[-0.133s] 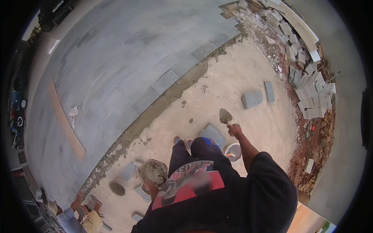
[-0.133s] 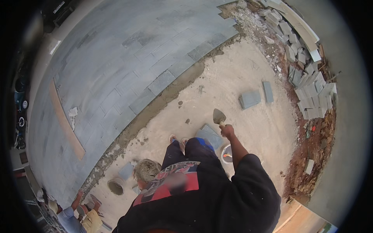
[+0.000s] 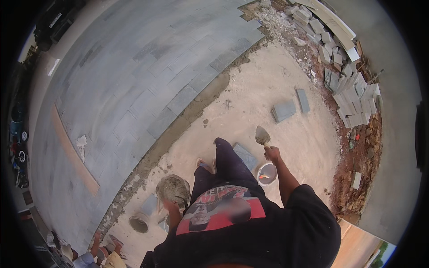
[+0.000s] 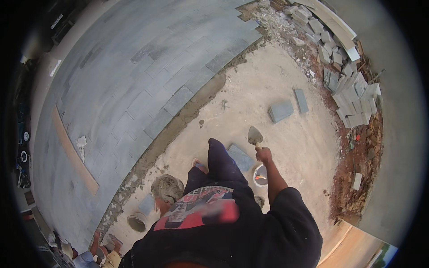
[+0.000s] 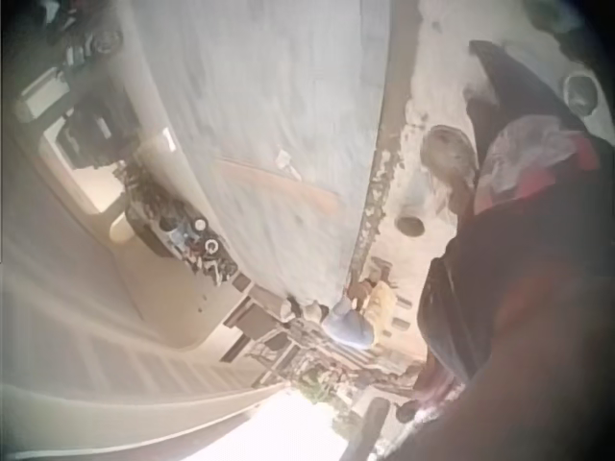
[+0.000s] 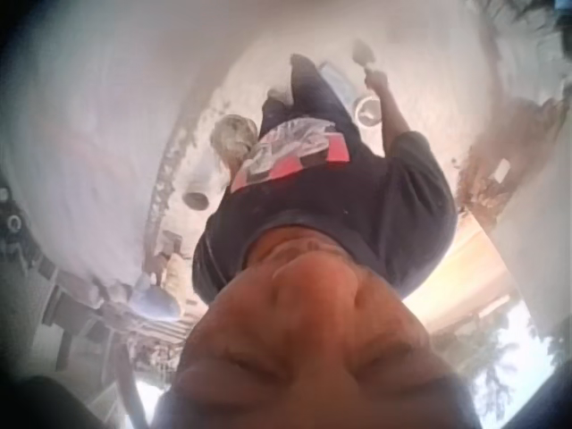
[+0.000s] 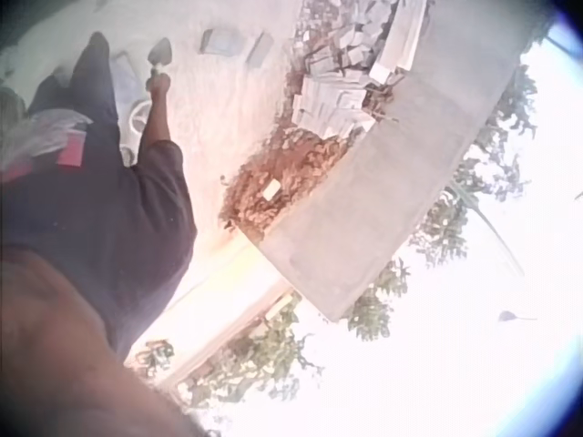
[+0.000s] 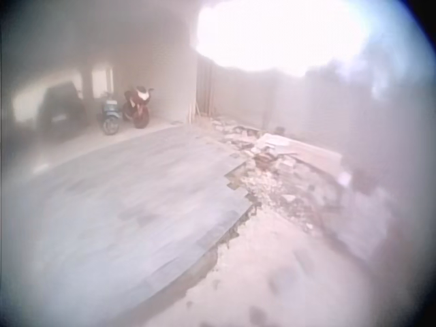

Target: The person scoops cement mortar from a bucket with a trowel and spreads it onto a concrete floor along the edge of laid stone tiles. They pick up the bucket and move it to a different section of the floor.

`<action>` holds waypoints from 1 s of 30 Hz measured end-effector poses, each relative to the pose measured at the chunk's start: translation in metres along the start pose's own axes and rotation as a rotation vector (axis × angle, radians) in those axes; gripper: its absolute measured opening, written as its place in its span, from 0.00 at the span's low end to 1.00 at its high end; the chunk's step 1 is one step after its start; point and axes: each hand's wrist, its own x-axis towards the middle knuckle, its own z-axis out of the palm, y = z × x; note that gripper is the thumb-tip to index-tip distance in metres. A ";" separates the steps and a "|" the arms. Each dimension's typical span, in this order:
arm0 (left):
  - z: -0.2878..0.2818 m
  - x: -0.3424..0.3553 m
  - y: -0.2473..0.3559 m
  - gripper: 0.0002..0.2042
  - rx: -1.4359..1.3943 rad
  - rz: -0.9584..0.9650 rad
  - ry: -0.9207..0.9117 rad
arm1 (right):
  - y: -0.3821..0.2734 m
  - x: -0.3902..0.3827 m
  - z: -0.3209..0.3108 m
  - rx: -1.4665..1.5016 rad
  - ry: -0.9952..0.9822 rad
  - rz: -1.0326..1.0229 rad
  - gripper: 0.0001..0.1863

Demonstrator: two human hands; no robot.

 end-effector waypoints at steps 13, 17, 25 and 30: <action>0.230 -0.103 0.082 0.10 0.034 0.131 -0.179 | 0.096 0.027 -0.056 0.236 0.172 0.136 0.22; 0.299 -0.119 0.065 0.10 0.091 0.138 -0.261 | 0.103 0.087 -0.097 0.488 0.166 0.222 0.18; 0.417 -0.233 0.008 0.10 0.143 0.173 -0.040 | 0.052 0.196 -0.289 0.611 0.261 0.298 0.14; 0.494 -0.287 -0.022 0.11 0.106 0.134 -0.081 | -0.008 0.272 -0.411 0.517 0.277 0.212 0.16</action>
